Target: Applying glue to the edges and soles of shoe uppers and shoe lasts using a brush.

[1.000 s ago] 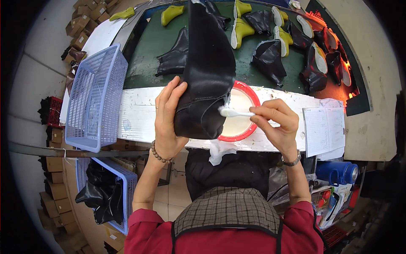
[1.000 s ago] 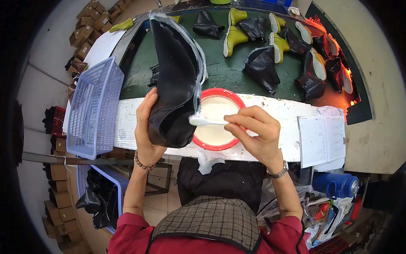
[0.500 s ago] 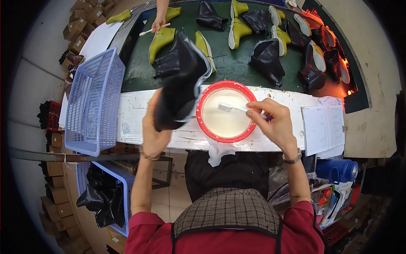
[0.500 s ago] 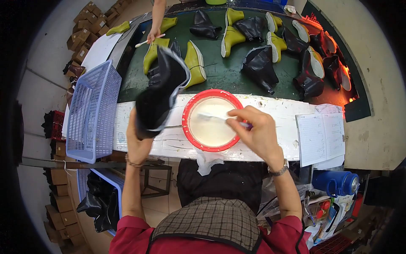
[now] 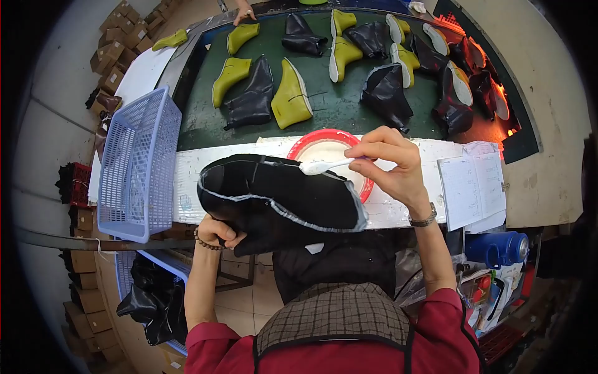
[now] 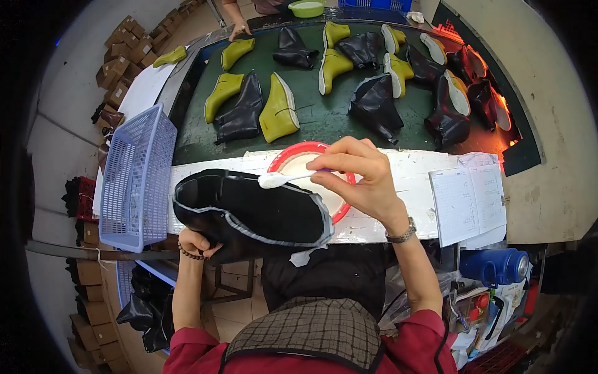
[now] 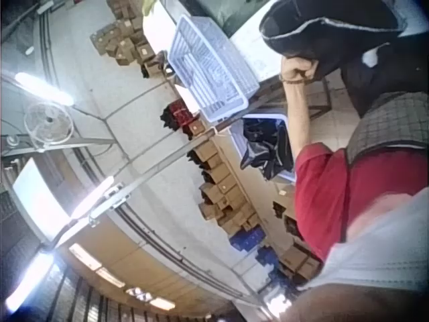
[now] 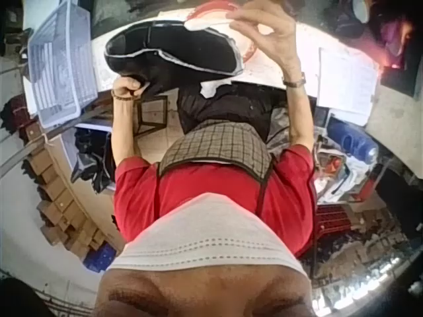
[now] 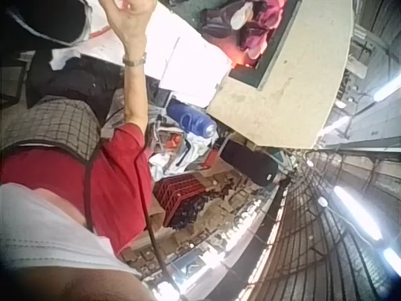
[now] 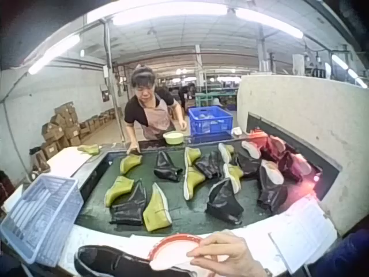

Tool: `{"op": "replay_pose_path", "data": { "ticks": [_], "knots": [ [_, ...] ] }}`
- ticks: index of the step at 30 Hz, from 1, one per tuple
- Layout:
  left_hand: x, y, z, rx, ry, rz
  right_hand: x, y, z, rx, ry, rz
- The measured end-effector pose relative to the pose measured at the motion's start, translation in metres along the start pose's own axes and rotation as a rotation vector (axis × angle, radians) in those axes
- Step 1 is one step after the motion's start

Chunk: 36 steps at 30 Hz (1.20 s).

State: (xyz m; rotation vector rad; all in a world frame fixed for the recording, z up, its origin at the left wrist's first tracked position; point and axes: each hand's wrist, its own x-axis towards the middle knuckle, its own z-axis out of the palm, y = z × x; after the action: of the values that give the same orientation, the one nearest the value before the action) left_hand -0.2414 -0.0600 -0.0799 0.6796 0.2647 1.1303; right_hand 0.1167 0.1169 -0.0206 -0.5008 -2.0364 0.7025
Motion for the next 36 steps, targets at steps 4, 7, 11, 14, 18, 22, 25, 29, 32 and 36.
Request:
{"op": "replay_pose_path", "data": {
  "ticks": [4, 7, 11, 14, 18, 22, 25, 29, 32, 36],
  "knots": [
    [-0.007, 0.004, -0.014, -0.060, -0.091, 0.157, -0.013, 0.010, 0.006, 0.019, 0.076, 0.115],
    [-0.012, 0.005, -0.017, -0.026, -0.015, 0.274, -0.035, 0.014, 0.002, -0.003, 0.069, 0.166],
    [-0.009, 0.019, -0.006, -0.042, -0.040, 0.048, -0.045, 0.014, 0.005, 0.001, 0.095, 0.223],
    [-0.003, 0.015, 0.001, 0.000, -0.017, -0.031, -0.026, 0.011, 0.007, -0.030, 0.106, 0.113],
    [-0.007, 0.004, 0.002, 0.007, 0.035, -0.090, -0.004, 0.005, 0.013, -0.040, 0.056, 0.048],
    [-0.002, 0.006, 0.009, 0.063, 0.102, -0.220, 0.011, -0.001, 0.016, -0.068, 0.028, 0.005],
    [0.000, 0.009, 0.018, 0.123, 0.165, -0.195, 0.012, -0.002, 0.011, -0.086, 0.070, -0.031],
    [0.002, 0.012, 0.019, 0.117, 0.116, -0.256, 0.006, -0.007, 0.003, -0.078, 0.046, 0.014],
    [0.011, 0.011, 0.025, 0.157, 0.088, -0.298, 0.013, -0.008, 0.006, -0.077, -0.008, 0.003],
    [0.008, 0.013, 0.025, 0.207, 0.080, -0.295, 0.026, -0.013, 0.004, -0.085, -0.048, -0.057]
  ]
}}
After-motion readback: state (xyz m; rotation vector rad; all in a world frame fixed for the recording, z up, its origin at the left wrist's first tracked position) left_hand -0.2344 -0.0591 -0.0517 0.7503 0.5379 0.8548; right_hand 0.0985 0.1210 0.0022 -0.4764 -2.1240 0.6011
